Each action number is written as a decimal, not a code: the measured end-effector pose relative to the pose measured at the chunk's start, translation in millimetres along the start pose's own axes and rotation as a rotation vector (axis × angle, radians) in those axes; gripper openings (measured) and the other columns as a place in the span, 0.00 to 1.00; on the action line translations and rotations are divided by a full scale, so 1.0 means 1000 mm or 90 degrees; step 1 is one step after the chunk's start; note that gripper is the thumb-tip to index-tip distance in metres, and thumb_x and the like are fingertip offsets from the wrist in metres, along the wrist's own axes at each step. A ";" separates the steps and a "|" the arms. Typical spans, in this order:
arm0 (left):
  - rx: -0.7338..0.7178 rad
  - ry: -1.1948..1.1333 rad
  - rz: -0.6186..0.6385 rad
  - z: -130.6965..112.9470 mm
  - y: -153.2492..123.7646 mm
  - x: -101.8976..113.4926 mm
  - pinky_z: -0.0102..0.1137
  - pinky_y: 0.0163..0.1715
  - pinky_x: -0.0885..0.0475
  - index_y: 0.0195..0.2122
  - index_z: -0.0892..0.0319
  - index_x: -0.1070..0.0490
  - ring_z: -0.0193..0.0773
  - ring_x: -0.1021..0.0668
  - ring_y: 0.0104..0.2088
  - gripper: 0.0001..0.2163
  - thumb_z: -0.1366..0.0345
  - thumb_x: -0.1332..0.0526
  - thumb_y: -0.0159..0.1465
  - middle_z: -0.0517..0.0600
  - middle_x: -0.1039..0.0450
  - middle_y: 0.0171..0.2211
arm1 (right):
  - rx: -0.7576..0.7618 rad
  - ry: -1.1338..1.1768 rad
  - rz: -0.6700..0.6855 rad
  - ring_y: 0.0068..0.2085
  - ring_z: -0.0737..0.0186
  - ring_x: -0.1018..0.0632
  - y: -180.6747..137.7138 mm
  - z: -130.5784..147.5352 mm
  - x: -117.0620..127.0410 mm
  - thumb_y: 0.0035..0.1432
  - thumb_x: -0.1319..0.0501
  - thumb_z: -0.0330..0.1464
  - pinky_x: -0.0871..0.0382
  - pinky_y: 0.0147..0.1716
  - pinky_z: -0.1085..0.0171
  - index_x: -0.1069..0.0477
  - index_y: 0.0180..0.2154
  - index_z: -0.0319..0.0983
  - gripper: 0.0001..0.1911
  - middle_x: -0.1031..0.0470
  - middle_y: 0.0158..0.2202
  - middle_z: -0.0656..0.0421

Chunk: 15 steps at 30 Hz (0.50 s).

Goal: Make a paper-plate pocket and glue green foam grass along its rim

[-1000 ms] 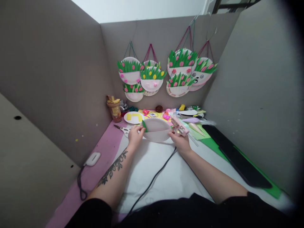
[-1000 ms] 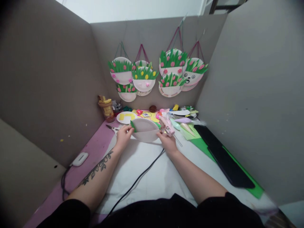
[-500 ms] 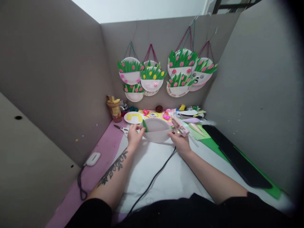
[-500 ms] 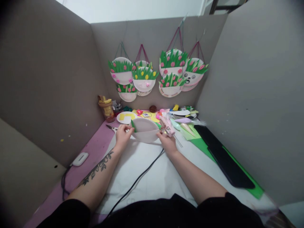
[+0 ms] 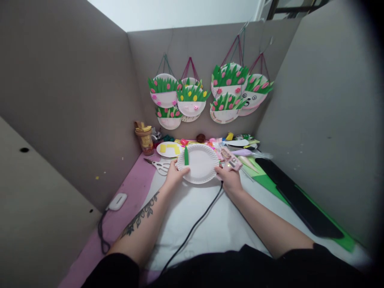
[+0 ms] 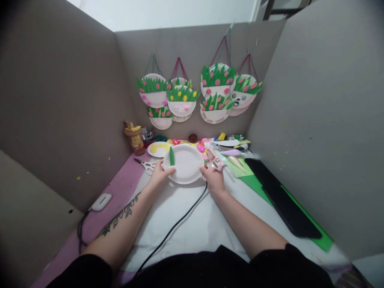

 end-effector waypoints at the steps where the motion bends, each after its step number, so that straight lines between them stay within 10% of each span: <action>1: 0.001 0.004 -0.003 -0.001 0.000 0.001 0.33 0.35 0.27 0.48 0.62 0.38 0.40 0.21 0.35 0.31 0.67 0.28 0.42 0.55 0.24 0.38 | 0.002 -0.003 0.000 0.36 0.57 0.21 0.000 0.000 0.000 0.35 0.30 0.34 0.26 0.35 0.60 0.28 0.36 0.38 0.22 0.22 0.34 0.58; 11: -0.002 0.029 0.039 -0.007 -0.003 -0.001 0.36 0.39 0.28 0.52 0.61 0.42 0.43 0.23 0.41 0.37 0.65 0.28 0.42 0.61 0.29 0.47 | 0.003 0.005 -0.047 0.34 0.58 0.22 0.006 -0.002 0.005 0.33 0.28 0.33 0.27 0.31 0.62 0.28 0.35 0.37 0.22 0.23 0.31 0.58; 15: -0.177 0.239 -0.053 -0.017 -0.008 0.002 0.38 0.45 0.31 0.51 0.57 0.40 0.44 0.27 0.48 0.31 0.68 0.31 0.46 0.58 0.36 0.52 | -0.006 0.019 -0.068 0.34 0.57 0.22 0.010 -0.003 0.007 0.33 0.28 0.34 0.26 0.30 0.62 0.28 0.36 0.36 0.24 0.23 0.32 0.57</action>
Point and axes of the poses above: each hand's wrist, its own y-axis towards the middle knuckle, its own x-axis out of the back of the hand, z = x × y, the point moved 1 cm from there along y, towards the middle knuckle
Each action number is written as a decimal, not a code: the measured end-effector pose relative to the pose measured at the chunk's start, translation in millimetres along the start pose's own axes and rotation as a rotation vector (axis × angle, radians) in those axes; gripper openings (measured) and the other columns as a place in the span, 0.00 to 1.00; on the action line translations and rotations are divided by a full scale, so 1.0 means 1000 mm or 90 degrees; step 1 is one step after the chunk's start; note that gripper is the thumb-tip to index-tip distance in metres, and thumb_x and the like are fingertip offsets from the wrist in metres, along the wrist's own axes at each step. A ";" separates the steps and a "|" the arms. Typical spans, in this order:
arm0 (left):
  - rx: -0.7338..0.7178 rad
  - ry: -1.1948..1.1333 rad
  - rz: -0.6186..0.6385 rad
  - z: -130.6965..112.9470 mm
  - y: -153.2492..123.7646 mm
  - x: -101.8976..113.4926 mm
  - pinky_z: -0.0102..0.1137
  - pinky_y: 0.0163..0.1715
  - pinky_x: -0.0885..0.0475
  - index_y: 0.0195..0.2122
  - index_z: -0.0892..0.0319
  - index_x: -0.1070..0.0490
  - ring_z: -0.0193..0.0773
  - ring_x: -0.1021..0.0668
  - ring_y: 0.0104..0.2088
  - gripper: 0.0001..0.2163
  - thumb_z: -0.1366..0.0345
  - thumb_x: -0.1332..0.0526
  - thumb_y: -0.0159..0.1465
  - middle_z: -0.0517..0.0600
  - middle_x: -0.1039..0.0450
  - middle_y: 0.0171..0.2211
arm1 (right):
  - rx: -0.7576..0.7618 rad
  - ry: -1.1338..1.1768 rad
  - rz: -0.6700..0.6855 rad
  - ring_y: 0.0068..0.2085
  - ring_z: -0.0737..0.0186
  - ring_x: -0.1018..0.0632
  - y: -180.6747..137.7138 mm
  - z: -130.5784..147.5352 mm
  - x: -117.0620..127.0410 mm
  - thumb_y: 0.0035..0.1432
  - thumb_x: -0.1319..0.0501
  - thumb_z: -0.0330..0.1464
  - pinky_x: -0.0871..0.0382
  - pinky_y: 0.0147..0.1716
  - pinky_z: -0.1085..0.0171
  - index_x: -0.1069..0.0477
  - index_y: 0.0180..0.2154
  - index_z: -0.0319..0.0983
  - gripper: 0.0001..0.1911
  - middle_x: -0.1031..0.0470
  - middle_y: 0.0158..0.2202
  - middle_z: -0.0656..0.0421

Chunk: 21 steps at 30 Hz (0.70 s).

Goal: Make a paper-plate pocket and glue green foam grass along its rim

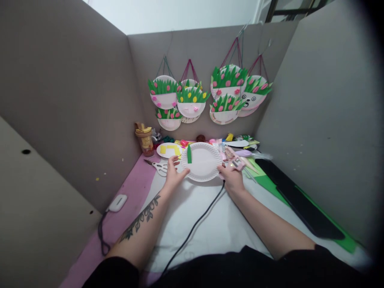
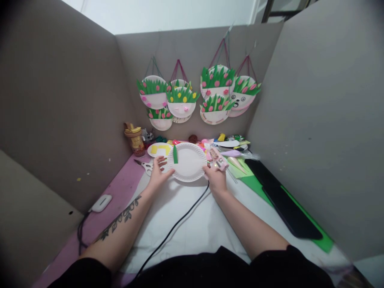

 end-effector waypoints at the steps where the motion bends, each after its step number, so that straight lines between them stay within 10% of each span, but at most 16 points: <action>1: -0.052 0.051 -0.006 -0.002 -0.001 0.002 0.38 0.46 0.32 0.49 0.57 0.37 0.43 0.28 0.48 0.25 0.68 0.33 0.49 0.57 0.35 0.51 | 0.002 -0.005 0.005 0.34 0.57 0.22 0.000 0.000 0.000 0.33 0.28 0.34 0.26 0.30 0.62 0.28 0.37 0.36 0.24 0.23 0.32 0.57; 5: -0.151 0.182 0.041 -0.003 -0.002 0.005 0.37 0.46 0.32 0.41 0.57 0.29 0.43 0.30 0.49 0.10 0.69 0.41 0.58 0.55 0.35 0.47 | 0.028 -0.033 0.028 0.35 0.57 0.21 -0.003 0.001 0.000 0.35 0.29 0.34 0.26 0.31 0.63 0.28 0.37 0.37 0.23 0.22 0.33 0.58; 16: -0.189 0.276 0.167 0.002 0.003 0.007 0.31 0.39 0.32 0.27 0.59 0.28 0.37 0.29 0.35 0.08 0.76 0.44 0.56 0.50 0.33 0.32 | 0.045 -0.088 0.019 0.32 0.59 0.22 -0.002 0.000 0.002 0.37 0.30 0.36 0.28 0.30 0.64 0.27 0.34 0.36 0.19 0.22 0.30 0.58; 21: -0.196 0.208 0.079 -0.001 0.003 0.010 0.31 0.38 0.31 0.33 0.59 0.27 0.38 0.27 0.41 0.06 0.71 0.43 0.59 0.53 0.32 0.39 | 0.023 -0.050 0.036 0.34 0.59 0.22 -0.005 0.004 -0.001 0.36 0.30 0.35 0.27 0.32 0.64 0.28 0.35 0.36 0.20 0.22 0.31 0.58</action>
Point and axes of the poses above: each hand's wrist, its own y-axis towards the middle knuckle, its own x-axis out of the back of the hand, z = x × y, the point moved 1 cm from there along y, towards the middle knuckle
